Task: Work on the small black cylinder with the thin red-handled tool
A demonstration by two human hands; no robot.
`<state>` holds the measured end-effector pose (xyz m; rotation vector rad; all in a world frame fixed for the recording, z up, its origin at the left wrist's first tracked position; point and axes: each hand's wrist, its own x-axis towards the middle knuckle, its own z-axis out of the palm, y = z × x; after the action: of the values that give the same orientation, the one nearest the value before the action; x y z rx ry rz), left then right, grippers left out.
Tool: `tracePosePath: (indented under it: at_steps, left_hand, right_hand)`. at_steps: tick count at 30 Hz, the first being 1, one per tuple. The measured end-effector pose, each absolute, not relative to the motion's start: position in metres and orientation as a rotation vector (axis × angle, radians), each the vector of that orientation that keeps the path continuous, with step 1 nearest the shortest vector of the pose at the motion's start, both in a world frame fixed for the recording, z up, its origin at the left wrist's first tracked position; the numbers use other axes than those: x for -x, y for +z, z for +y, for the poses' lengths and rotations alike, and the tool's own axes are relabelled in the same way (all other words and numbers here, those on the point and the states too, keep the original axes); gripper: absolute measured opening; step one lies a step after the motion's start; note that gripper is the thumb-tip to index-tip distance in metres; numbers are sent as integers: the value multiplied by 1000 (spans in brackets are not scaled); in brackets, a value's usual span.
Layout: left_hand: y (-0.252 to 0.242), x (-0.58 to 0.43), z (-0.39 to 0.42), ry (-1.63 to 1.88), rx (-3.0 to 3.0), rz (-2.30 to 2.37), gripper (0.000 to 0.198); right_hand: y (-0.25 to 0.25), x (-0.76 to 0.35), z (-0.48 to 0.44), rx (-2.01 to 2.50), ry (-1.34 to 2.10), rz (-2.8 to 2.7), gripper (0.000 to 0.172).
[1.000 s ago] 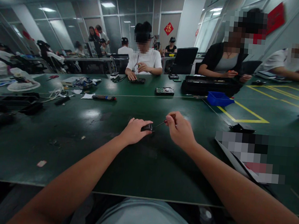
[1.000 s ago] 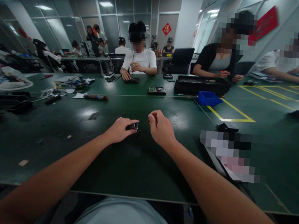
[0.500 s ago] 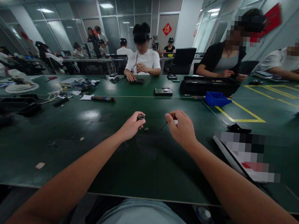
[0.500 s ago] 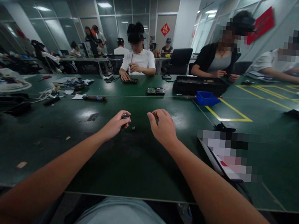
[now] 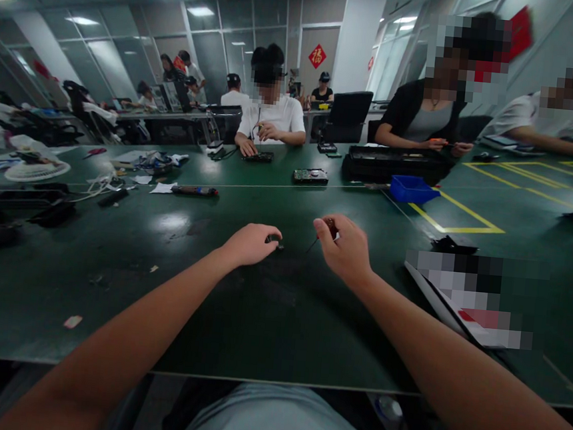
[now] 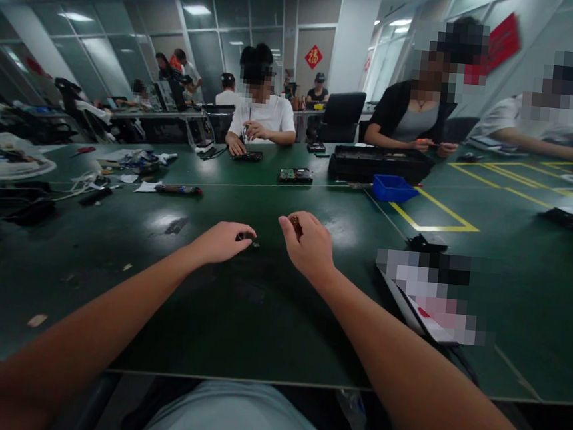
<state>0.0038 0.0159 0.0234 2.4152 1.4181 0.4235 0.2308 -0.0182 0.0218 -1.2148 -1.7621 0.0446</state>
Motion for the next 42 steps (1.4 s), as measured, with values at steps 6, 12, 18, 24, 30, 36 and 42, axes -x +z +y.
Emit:
tracePosePath:
  at_steps: [6,12,18,24,30,36,42]
  left_hand:
    - [11,-18,19,175,-2497,1515,42]
    - [13,-19,22,100,-2582,1500,32]
    - [17,-3,35,388,-2195,1397,25]
    - [31,34,43,882,-1175,1145,17]
    - [46,99,46,1169,-722,987,11]
    - [57,169,30,1434,-599,937,19]
    - [65,245,6,1640,-564,1109,26]
  right_hand:
    - [21,-230,-20,1212,22,-1745,31]
    - [19,-229,-15,1326,150,-1890,32]
    - [17,-231,-12,1404,238,-1914,36]
    - [20,-229,-17,1396,277,-1946,34]
    - [21,-229,-18,1364,274,-1974,35]
    - [20,-229,-16,1368,265,-1969,35]
    - [20,-228,-16,1376,255,-1968,34]
